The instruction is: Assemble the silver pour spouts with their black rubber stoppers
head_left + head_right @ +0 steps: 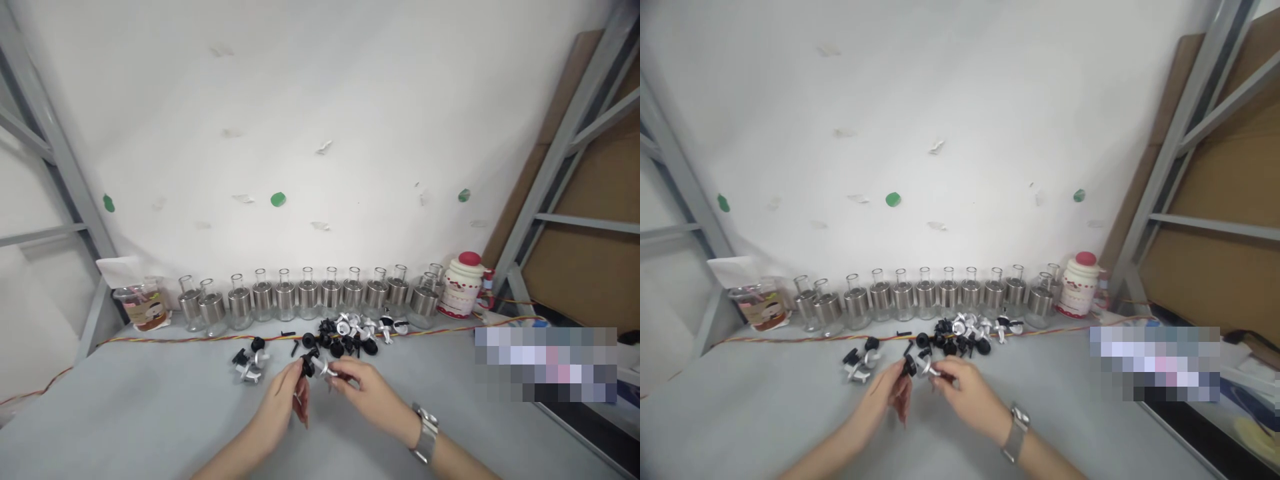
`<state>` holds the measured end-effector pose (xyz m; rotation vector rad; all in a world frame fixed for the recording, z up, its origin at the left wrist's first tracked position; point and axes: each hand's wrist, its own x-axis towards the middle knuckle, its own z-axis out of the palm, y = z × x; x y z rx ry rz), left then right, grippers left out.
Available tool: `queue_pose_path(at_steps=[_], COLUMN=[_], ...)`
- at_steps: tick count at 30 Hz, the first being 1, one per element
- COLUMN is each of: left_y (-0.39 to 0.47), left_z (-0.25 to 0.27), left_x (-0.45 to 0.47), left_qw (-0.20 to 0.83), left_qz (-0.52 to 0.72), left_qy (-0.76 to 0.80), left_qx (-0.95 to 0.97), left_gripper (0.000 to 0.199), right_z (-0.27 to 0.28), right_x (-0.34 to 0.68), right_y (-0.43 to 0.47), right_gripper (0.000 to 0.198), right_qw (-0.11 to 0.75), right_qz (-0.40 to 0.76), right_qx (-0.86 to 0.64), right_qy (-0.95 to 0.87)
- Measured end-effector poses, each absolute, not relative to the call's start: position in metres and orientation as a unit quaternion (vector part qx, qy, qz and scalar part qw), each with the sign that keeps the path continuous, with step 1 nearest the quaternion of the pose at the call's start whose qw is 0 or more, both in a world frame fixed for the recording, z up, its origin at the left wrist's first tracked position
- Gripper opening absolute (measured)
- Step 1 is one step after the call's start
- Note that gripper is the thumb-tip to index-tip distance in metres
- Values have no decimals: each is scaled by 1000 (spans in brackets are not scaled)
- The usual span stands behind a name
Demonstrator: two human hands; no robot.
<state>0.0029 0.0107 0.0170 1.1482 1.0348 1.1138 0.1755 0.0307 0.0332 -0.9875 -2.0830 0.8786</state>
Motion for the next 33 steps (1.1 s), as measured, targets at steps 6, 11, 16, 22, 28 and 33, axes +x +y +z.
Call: queue_pose_path(at_steps=[6,11,16,22,28,33], left_y=[3,1,-2,-8,-12,-14], left_z=[28,29,33,33,27,20], left_x=[4,5,4,11,16,16], left_qw=[533,488,497,495,503,496], left_qz=[461,463,458,473,488,499], left_qy=[466,491,484,498,512,508], left_qx=[535,554,557,532,496,498], left_gripper=[39,37,37,38,45,45], right_z=[45,51,54,44,39,37], right_x=[174,173,173,169,165,165], right_y=[15,8,9,4,-5,-7], right_gripper=[17,17,15,15,16,18], right_qw=[291,282,340,321,337,345], right_qz=[210,205,268,312,275,237], right_qx=[-362,-340,-331,-370,-365,-354], right_qy=[-860,-873,-839,-814,-823,-836])
